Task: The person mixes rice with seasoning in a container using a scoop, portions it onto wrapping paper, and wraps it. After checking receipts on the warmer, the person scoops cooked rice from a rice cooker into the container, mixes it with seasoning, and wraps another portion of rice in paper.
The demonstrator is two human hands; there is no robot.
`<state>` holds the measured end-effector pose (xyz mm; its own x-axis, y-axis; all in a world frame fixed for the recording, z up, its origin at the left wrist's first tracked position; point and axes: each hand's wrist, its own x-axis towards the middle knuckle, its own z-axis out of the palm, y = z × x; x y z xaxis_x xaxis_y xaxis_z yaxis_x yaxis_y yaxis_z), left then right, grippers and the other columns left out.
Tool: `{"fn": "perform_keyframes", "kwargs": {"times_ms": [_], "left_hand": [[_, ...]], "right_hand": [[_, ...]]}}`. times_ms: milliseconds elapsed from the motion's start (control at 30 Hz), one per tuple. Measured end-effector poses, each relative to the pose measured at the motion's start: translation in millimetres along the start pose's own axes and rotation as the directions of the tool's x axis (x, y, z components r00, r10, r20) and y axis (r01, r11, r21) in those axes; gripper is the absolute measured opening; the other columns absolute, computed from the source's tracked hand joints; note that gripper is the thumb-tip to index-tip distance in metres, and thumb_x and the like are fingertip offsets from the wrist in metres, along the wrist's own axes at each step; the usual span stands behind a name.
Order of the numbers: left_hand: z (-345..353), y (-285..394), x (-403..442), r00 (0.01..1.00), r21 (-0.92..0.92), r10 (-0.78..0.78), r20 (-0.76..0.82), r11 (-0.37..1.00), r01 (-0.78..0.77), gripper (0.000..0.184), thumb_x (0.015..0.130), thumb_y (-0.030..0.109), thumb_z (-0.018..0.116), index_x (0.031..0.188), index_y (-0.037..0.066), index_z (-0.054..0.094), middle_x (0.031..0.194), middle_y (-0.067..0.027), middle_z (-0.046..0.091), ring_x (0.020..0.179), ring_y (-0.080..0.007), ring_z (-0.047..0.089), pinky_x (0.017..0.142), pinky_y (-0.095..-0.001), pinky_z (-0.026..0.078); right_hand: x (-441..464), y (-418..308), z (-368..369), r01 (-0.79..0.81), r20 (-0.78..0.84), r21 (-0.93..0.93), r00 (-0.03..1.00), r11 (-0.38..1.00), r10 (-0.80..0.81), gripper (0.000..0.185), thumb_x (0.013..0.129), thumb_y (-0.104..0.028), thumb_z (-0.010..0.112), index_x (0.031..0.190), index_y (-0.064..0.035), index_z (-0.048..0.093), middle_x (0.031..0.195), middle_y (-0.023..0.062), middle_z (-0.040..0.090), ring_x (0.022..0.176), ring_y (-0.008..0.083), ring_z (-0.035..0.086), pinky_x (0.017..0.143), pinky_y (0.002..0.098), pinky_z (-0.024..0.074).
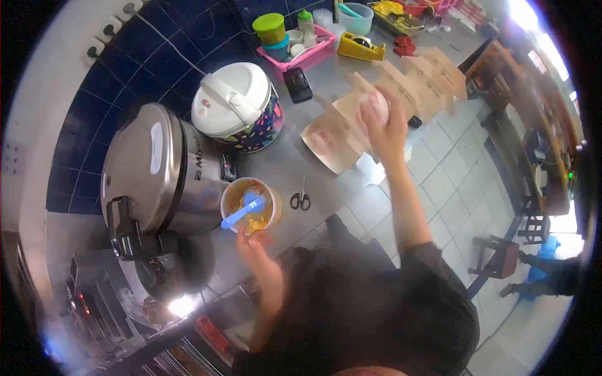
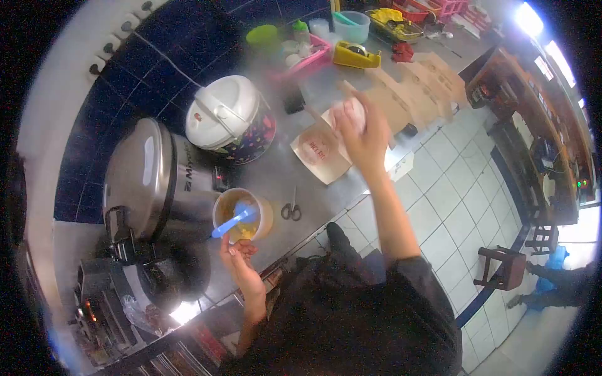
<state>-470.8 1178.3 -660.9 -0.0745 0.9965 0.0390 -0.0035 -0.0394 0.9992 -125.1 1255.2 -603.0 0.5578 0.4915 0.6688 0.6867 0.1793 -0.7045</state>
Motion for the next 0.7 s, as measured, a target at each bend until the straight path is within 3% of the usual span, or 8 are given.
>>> {"fn": "perform_keyframes", "kwargs": {"times_ms": [33, 100, 233, 300, 333, 567, 667, 700], "left_hand": [[2, -5, -1, 0.998, 0.019, -0.062, -0.012, 0.998, 0.062, 0.058, 0.105, 0.044, 0.041, 0.144, 0.000, 0.032, 0.104, -0.0113, 0.058, 0.091, -0.0173, 0.057, 0.084, -0.0335, 0.046], [14, 4, -5, 0.994, 0.049, -0.107, -0.002, 0.993, 0.107, 0.055, 0.105, 0.040, 0.042, 0.142, 0.000, 0.034, 0.102, -0.0111, 0.058, 0.088, -0.0168, 0.057, 0.084, -0.0331, 0.047], [34, 25, -14, 0.991, 0.163, -0.127, 0.030, 0.979, 0.120, 0.048, 0.105, 0.030, 0.046, 0.140, -0.001, 0.036, 0.094, -0.0096, 0.059, 0.080, -0.0157, 0.056, 0.080, -0.0322, 0.048], [39, 24, -19, 0.983, 0.144, -0.181, -0.036, 0.972, 0.184, 0.047, 0.105, 0.029, 0.046, 0.140, -0.001, 0.036, 0.093, -0.0092, 0.059, 0.079, -0.0157, 0.057, 0.079, -0.0322, 0.048], [40, 22, -23, 0.967, 0.116, -0.241, -0.082, 0.961, 0.249, 0.046, 0.105, 0.027, 0.046, 0.140, -0.001, 0.037, 0.092, -0.0089, 0.059, 0.079, -0.0157, 0.057, 0.079, -0.0321, 0.048], [-11, -24, -77, 0.936, 0.264, -0.312, -0.161, 0.901, 0.345, 0.043, 0.102, 0.022, 0.052, 0.137, -0.001, 0.041, 0.095, -0.0084, 0.061, 0.081, -0.0137, 0.059, 0.073, -0.0311, 0.051], [-34, -30, -104, 0.898, 0.187, -0.279, -0.341, 0.916, 0.356, 0.038, 0.102, 0.022, 0.052, 0.134, 0.003, 0.046, 0.098, -0.0082, 0.062, 0.080, -0.0136, 0.059, 0.073, -0.0306, 0.051], [-45, -21, -119, 0.820, 0.149, -0.222, -0.528, 0.926, 0.346, 0.038, 0.102, 0.022, 0.052, 0.134, 0.003, 0.046, 0.098, -0.0082, 0.062, 0.080, -0.0136, 0.059, 0.073, -0.0306, 0.051]], "right_hand": [[17, 19, 0, -0.009, 0.007, 0.008, 1.000, 1.000, 0.009, 0.046, 0.091, -0.028, 0.068, 0.127, -0.0019, 0.056, 0.108, 0.0190, 0.065, 0.094, 0.0328, 0.066, 0.084, 0.0408, 0.0513], [42, 53, 7, -0.020, 0.450, -0.362, 0.872, 0.932, 0.193, 0.047, 0.090, -0.033, 0.066, 0.125, -0.0026, 0.059, 0.117, 0.0193, 0.065, 0.107, 0.0303, 0.065, 0.091, 0.0393, 0.0506], [19, 162, 67, 0.081, 0.594, -0.415, 0.779, 0.906, 0.202, 0.053, 0.089, -0.039, 0.067, 0.126, -0.0021, 0.059, 0.114, 0.0233, 0.064, 0.103, 0.0385, 0.064, 0.089, 0.0449, 0.0499], [-4, 210, 97, -0.219, 0.515, -0.196, 0.806, 0.956, 0.291, 0.049, 0.092, -0.040, 0.061, 0.124, -0.0025, 0.060, 0.118, 0.0246, 0.063, 0.105, 0.0426, 0.063, 0.090, 0.0488, 0.0497], [-14, 232, 105, -0.218, 0.526, -0.190, 0.801, 0.957, 0.287, 0.049, 0.092, -0.040, 0.061, 0.124, -0.0025, 0.060, 0.118, 0.0246, 0.063, 0.105, 0.0426, 0.063, 0.090, 0.0488, 0.0497], [-38, 272, 107, 0.028, 0.684, -0.205, 0.719, 0.978, 0.123, 0.045, 0.099, -0.038, 0.051, 0.123, -0.0011, 0.060, 0.123, 0.0225, 0.063, 0.113, 0.0397, 0.060, 0.096, 0.0453, 0.0470], [-16, 236, 107, 0.228, 0.743, -0.135, 0.668, 0.964, -0.054, 0.044, 0.100, -0.036, 0.051, 0.123, -0.0006, 0.061, 0.123, 0.0216, 0.063, 0.114, 0.0385, 0.059, 0.097, 0.0441, 0.0466], [-1, 218, 104, 0.319, 0.737, -0.137, 0.665, 0.938, -0.118, 0.043, 0.100, -0.036, 0.051, 0.123, -0.0005, 0.061, 0.123, 0.0212, 0.063, 0.114, 0.0381, 0.059, 0.097, 0.0437, 0.0465]]}}
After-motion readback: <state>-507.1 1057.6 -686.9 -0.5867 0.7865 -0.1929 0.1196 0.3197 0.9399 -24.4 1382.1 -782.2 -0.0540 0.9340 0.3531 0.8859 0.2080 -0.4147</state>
